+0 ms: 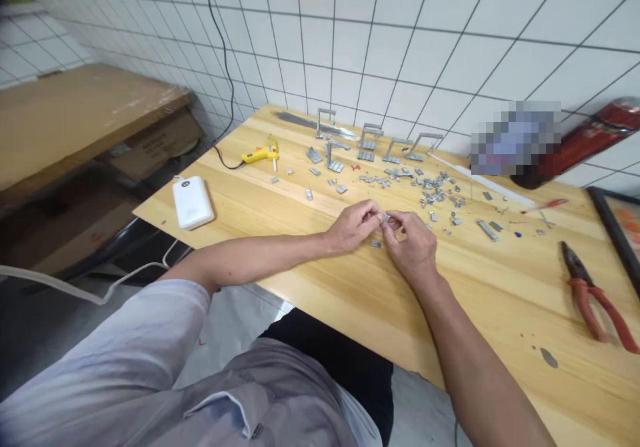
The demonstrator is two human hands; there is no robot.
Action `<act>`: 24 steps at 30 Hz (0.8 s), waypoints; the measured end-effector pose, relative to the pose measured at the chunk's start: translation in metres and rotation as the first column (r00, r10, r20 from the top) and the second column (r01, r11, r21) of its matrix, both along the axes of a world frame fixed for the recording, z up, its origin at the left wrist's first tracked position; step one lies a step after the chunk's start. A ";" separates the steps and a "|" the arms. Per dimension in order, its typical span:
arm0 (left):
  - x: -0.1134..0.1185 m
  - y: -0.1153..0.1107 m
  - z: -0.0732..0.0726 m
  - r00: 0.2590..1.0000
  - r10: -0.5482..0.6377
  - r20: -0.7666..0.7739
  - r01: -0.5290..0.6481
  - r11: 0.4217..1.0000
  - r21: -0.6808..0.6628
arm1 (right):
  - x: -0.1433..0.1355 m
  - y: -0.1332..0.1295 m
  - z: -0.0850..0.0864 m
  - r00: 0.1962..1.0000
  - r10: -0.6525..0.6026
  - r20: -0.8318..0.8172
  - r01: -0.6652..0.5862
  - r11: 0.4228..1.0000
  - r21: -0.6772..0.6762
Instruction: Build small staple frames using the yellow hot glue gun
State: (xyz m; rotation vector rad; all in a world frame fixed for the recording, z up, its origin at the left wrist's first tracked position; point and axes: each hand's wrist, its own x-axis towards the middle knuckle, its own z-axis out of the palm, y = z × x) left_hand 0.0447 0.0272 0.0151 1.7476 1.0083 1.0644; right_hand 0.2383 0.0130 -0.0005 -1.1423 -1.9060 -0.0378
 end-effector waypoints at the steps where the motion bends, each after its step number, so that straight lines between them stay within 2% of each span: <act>1: 0.000 0.000 -0.001 1.000 -0.001 -0.012 0.001 1.000 0.010 | 0.001 0.000 0.000 1.000 -0.001 0.005 0.001 1.000 -0.003; 11: -0.003 0.002 -0.008 0.996 -0.032 -0.081 0.039 0.995 0.089 | 0.003 -0.001 -0.003 1.000 -0.004 0.028 0.003 1.000 0.020; 15: -0.006 0.012 -0.012 0.994 0.100 0.046 -0.105 0.989 0.103 | 0.007 0.004 -0.004 0.999 -0.038 -0.028 0.038 0.999 -0.019; 17: -0.006 0.019 -0.013 0.990 0.122 0.071 -0.130 0.984 0.118 | 0.010 0.008 -0.005 0.996 -0.068 -0.060 0.064 0.996 -0.060; 21: -0.011 0.036 -0.004 0.983 0.151 0.106 -0.163 0.980 0.116 | 0.011 0.013 -0.008 0.991 -0.096 -0.095 0.080 0.984 -0.161; 24: -0.032 0.056 0.013 0.966 0.225 0.125 -0.245 0.953 0.181 | 0.010 0.015 -0.008 0.987 -0.124 -0.105 0.099 0.971 -0.218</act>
